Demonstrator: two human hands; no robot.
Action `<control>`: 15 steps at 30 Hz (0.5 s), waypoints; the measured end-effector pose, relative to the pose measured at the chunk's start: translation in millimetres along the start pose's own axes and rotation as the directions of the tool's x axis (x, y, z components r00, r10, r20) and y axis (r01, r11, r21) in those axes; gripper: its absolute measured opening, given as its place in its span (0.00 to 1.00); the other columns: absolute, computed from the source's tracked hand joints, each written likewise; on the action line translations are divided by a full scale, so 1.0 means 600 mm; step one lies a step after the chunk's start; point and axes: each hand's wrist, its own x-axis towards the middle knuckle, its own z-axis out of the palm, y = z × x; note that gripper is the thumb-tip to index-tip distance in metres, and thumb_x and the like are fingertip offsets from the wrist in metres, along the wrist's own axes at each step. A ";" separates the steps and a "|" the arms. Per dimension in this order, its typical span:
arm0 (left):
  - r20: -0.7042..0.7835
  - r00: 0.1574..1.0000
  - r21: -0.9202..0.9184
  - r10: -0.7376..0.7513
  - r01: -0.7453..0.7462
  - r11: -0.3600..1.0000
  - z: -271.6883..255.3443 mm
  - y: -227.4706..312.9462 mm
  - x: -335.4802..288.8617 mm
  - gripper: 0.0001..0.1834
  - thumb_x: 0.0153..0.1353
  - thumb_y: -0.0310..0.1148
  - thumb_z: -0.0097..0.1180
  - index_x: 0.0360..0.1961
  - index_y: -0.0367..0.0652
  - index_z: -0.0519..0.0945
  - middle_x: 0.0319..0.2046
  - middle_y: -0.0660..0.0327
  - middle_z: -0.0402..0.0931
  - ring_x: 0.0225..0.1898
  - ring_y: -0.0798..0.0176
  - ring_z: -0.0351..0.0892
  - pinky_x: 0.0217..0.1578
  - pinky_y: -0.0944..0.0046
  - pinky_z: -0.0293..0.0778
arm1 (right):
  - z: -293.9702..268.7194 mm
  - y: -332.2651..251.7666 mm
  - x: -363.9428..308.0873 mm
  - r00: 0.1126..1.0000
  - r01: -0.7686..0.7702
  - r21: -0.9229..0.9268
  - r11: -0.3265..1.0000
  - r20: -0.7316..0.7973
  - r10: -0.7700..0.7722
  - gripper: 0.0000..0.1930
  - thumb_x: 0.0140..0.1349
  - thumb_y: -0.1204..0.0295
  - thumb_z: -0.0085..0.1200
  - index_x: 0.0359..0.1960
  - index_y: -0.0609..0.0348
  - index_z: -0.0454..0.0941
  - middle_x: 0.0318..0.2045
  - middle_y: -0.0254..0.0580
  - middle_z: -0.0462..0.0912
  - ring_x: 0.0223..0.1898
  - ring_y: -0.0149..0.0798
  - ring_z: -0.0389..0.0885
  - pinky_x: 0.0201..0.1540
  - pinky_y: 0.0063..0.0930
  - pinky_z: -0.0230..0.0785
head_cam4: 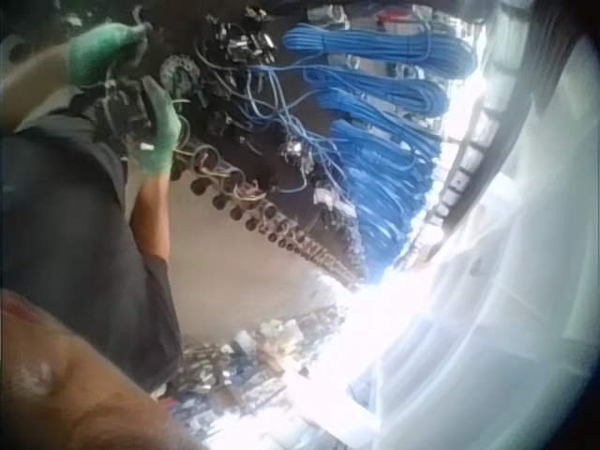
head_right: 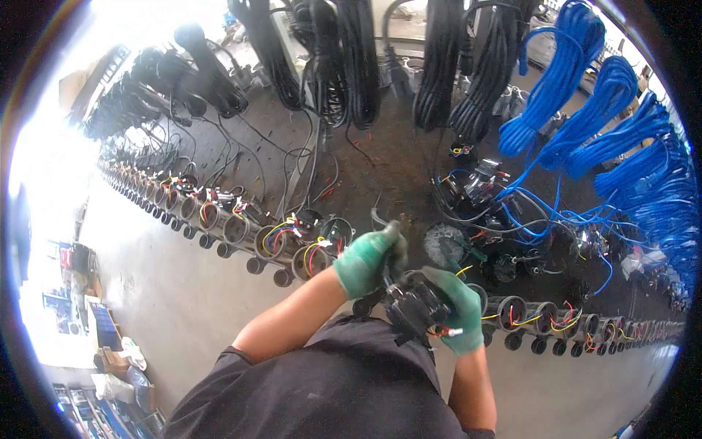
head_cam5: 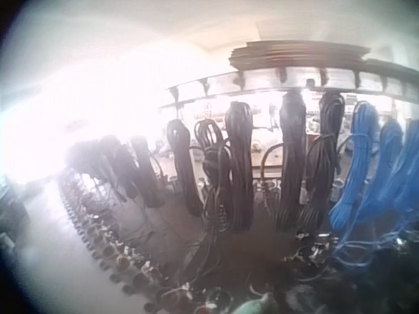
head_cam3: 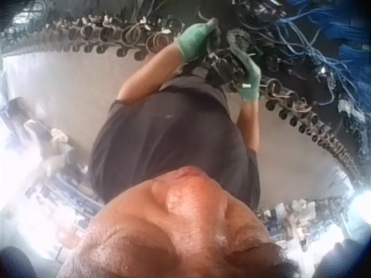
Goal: The person, wearing green gloves, picks up a black wire harness and connects colored wires to the terminals of an electric pump motor, then places a terminal block onto the motor and secures connections using a small tool.
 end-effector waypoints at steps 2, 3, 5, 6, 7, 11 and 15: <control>0.033 0.999 0.399 -0.026 0.011 0.917 -0.006 0.003 -0.014 0.31 0.76 0.63 0.50 0.39 0.42 0.82 0.29 0.60 0.83 0.32 0.63 0.83 0.37 0.55 0.82 | -0.010 -0.018 -0.016 0.995 0.098 -0.271 0.957 0.008 -0.099 0.29 0.70 0.62 0.66 0.65 0.69 0.76 0.57 0.46 0.85 0.54 0.41 0.86 0.61 0.35 0.77; 0.103 0.994 0.539 0.049 -0.097 0.837 -0.030 -0.013 -0.008 0.31 0.77 0.61 0.49 0.40 0.40 0.83 0.30 0.59 0.85 0.30 0.63 0.85 0.35 0.57 0.83 | -0.022 -0.028 -0.027 0.991 0.081 -0.358 0.930 -0.072 -0.114 0.26 0.69 0.69 0.64 0.66 0.68 0.75 0.59 0.46 0.83 0.57 0.39 0.83 0.63 0.35 0.74; 0.066 0.970 0.599 0.235 -0.227 0.768 -0.083 -0.026 -0.007 0.30 0.78 0.60 0.49 0.40 0.40 0.83 0.30 0.59 0.85 0.30 0.63 0.85 0.34 0.59 0.83 | -0.060 -0.018 -0.057 0.980 0.040 -0.442 0.896 -0.156 -0.121 0.26 0.67 0.77 0.63 0.67 0.66 0.74 0.62 0.46 0.82 0.61 0.37 0.81 0.65 0.34 0.72; 0.042 0.910 0.666 0.412 -0.333 0.668 -0.104 -0.031 -0.021 0.29 0.79 0.58 0.48 0.40 0.39 0.83 0.30 0.59 0.85 0.29 0.63 0.85 0.33 0.61 0.83 | -0.091 0.006 -0.083 0.922 0.042 -0.479 0.877 -0.320 -0.219 0.24 0.70 0.77 0.59 0.67 0.66 0.74 0.61 0.46 0.82 0.60 0.38 0.81 0.65 0.35 0.72; -0.068 0.866 0.639 0.495 -0.343 0.688 -0.125 -0.027 -0.039 0.27 0.80 0.55 0.48 0.41 0.40 0.83 0.30 0.59 0.85 0.30 0.64 0.85 0.33 0.62 0.83 | -0.125 0.029 -0.109 0.826 0.032 -0.519 0.854 -0.468 -0.315 0.23 0.72 0.78 0.56 0.68 0.65 0.73 0.61 0.47 0.82 0.59 0.38 0.81 0.64 0.35 0.73; -0.349 0.671 0.363 0.654 -0.546 0.755 -0.180 0.018 -0.093 0.18 0.81 0.44 0.48 0.45 0.40 0.81 0.34 0.57 0.85 0.33 0.65 0.86 0.37 0.64 0.82 | -0.197 0.038 -0.132 0.719 -0.102 -0.731 0.674 -0.523 -0.458 0.23 0.75 0.75 0.53 0.69 0.66 0.71 0.60 0.45 0.80 0.58 0.35 0.79 0.59 0.31 0.74; -0.351 0.577 0.418 0.738 -0.608 0.675 -0.180 0.021 -0.123 0.11 0.79 0.35 0.50 0.51 0.39 0.79 0.39 0.58 0.84 0.34 0.66 0.86 0.38 0.65 0.83 | -0.097 0.028 -0.054 0.745 -0.155 -0.213 0.965 -0.667 -0.027 0.24 0.72 0.82 0.57 0.69 0.62 0.75 0.65 0.47 0.77 0.62 0.39 0.79 0.61 0.33 0.76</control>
